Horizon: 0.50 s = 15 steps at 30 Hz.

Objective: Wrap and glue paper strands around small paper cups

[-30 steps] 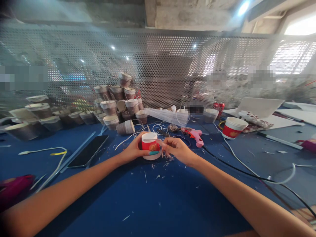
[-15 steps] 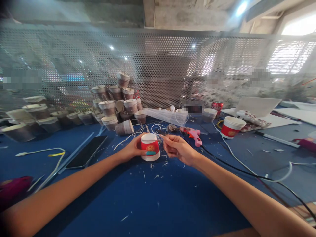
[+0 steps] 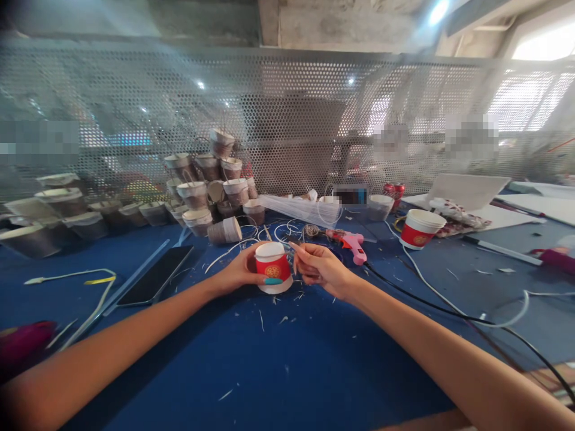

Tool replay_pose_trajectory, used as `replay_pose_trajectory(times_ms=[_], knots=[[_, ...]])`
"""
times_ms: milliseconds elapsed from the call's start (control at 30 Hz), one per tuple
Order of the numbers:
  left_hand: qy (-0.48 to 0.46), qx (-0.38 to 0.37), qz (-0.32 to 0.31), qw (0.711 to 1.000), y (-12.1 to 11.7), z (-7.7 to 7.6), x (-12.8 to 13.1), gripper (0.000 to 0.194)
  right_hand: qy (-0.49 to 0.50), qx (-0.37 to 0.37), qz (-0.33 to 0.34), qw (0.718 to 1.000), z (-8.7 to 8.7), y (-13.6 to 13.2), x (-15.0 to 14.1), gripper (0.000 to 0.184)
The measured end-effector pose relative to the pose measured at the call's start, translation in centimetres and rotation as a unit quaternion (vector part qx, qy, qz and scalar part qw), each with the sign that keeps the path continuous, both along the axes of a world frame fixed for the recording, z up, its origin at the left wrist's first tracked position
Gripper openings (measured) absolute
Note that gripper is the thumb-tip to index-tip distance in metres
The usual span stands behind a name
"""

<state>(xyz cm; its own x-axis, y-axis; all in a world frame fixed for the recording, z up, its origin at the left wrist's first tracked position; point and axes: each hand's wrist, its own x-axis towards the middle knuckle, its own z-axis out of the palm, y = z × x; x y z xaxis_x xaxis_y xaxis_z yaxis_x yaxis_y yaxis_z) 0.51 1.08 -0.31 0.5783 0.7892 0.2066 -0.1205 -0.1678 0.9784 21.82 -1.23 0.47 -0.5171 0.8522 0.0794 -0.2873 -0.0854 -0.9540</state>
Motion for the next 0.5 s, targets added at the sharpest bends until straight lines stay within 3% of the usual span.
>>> replay_pose_trajectory(times_ms=[500], knots=[[0.014, 0.014, -0.013, 1.000, -0.04, 0.06, 0.07, 0.066, -0.003, -0.021, -0.019, 1.000, 0.25, -0.09, -0.22, 0.032]])
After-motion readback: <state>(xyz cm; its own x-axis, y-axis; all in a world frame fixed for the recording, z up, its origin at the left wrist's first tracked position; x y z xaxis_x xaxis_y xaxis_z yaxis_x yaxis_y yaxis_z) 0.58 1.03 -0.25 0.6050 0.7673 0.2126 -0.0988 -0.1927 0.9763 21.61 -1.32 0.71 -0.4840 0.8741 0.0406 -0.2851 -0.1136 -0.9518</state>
